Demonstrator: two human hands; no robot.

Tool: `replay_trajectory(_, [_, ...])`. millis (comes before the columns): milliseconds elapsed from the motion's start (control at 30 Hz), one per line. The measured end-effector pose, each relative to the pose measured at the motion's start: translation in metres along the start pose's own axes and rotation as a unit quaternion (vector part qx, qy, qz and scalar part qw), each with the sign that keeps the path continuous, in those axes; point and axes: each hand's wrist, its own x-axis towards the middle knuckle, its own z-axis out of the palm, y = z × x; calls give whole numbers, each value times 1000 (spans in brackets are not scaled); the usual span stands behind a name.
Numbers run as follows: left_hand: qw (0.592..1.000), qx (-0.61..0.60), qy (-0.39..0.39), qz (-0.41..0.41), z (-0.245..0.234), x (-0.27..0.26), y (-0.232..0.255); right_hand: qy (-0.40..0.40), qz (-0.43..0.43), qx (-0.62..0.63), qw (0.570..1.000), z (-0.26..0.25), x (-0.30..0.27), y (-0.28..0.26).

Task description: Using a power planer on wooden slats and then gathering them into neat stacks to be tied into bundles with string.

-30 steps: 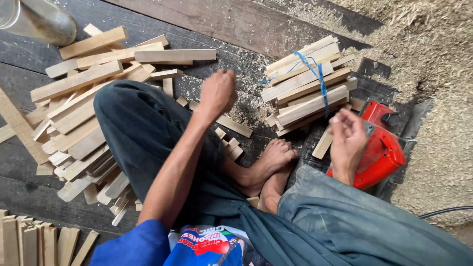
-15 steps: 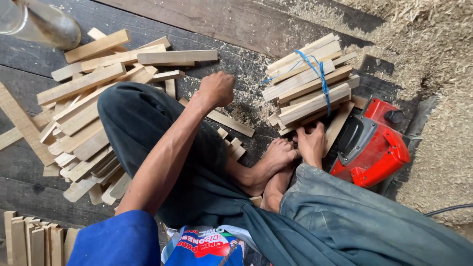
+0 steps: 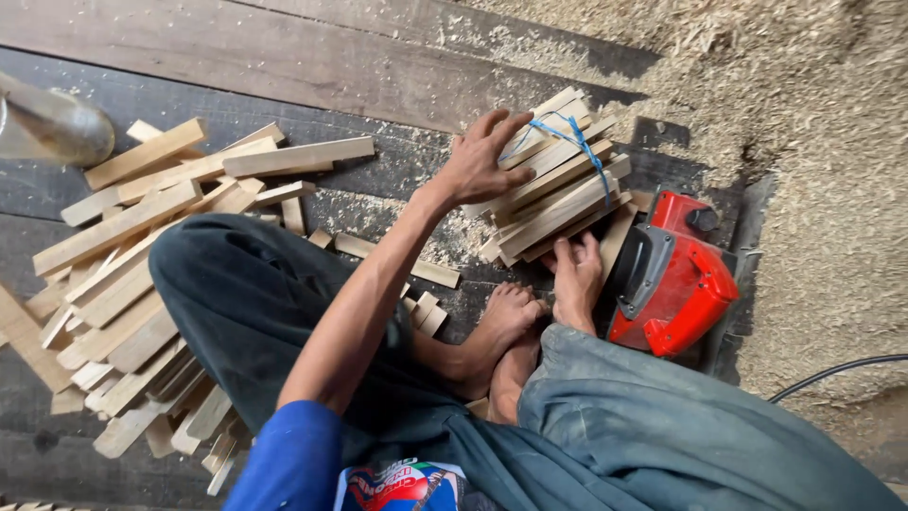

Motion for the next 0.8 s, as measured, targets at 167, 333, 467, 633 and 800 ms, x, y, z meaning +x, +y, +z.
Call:
replay_trajectory(167, [996, -44, -14, -82, 32, 55, -29, -20, 57, 64, 996, 6, 0, -11])
replay_trajectory(333, [996, -28, -43, -73, 39, 71, -18, -40, 78, 162, 983, 17, -27, -71])
replay_trajectory(467, [990, 101, -3, 104, 43, 79, -3, -14, 99, 153, 983, 24, -22, -64])
replay_trajectory(633, [964, 182, 55, 188, 66, 79, 0, -21, 111, 143, 983, 28, -35, -87])
replay_trajectory(800, [924, 147, 184, 302, 53, 51, -4, -70, 73, 210, 973, 13, -26, -59])
